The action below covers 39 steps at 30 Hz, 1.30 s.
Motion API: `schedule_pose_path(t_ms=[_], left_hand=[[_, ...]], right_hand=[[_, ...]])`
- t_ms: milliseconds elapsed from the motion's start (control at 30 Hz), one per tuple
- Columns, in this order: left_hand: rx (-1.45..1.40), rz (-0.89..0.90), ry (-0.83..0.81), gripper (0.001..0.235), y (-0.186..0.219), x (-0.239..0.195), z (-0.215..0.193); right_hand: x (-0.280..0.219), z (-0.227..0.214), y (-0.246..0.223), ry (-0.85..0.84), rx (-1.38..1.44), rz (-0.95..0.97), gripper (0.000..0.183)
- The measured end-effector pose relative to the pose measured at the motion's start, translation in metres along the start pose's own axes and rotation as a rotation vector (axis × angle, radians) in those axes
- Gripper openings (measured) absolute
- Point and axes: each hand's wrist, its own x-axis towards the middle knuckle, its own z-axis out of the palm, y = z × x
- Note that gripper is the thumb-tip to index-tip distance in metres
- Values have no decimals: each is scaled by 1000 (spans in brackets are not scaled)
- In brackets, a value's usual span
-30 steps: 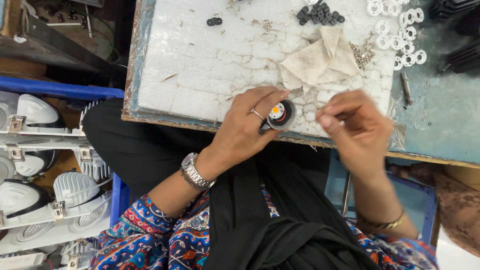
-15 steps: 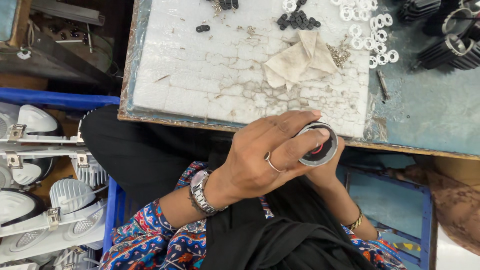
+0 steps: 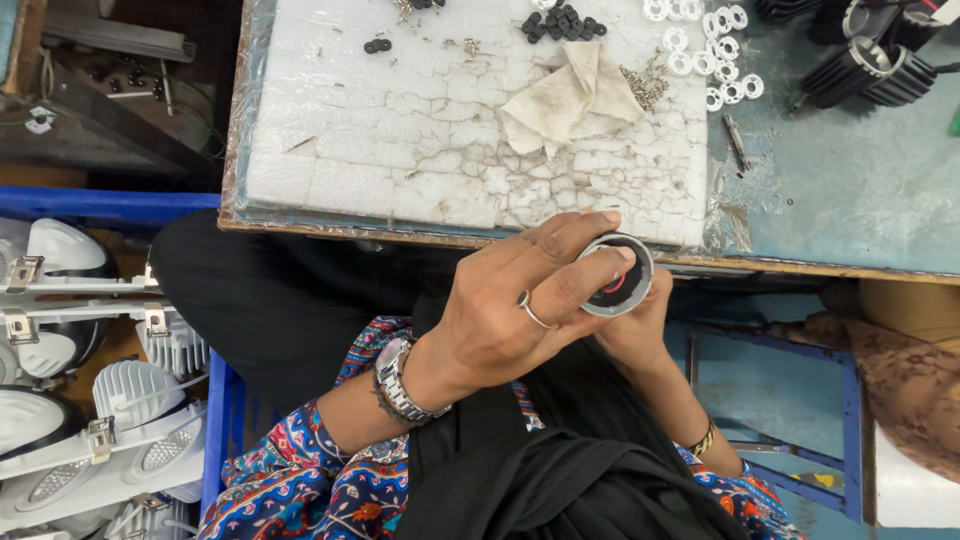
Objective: The person assembles a light fixture by using a power screwdriver to secure components within a metal housing and then manually attaches wires and small parts.
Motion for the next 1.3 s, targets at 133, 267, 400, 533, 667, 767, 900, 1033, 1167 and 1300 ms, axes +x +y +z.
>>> schedule_pose_path(t_ms=[133, 267, 400, 533, 667, 767, 900, 1033, 1167, 1300], left_hand=[[4, 29, -25, 56, 4, 0, -1], [33, 41, -39, 54, 7, 1, -1], [-16, -11, -35, 57, 7, 0, -1], [-48, -53, -62, 59, 7, -1, -3], [-98, -112, -86, 56, 8, 0, -5], [-188, -131, -85, 57, 5, 0, -8], [-319, -195, -145, 55, 2, -2, -14], [-483, -240, -181, 54, 0, -1, -19], [-593, -390, -275, 60, -5, -2, -21], [-967, -546, -180, 60, -12, -10, -8]], right_hand=[[-5, -10, 6, 18, -82, -45, 12], [-5, -15, 8, 9, -81, -87, 12], [2, -18, 8, -33, -204, -288, 13], [8, -24, 4, -98, -305, -451, 17], [15, -26, -8, -187, -401, -602, 26], [18, -27, -20, -268, -454, -658, 27], [29, -28, -29, -378, -526, -858, 32], [38, -35, -41, -513, -561, -998, 21], [48, -43, -55, -672, -551, -1100, 29], [54, -40, -57, -623, -497, -1007, 11]])
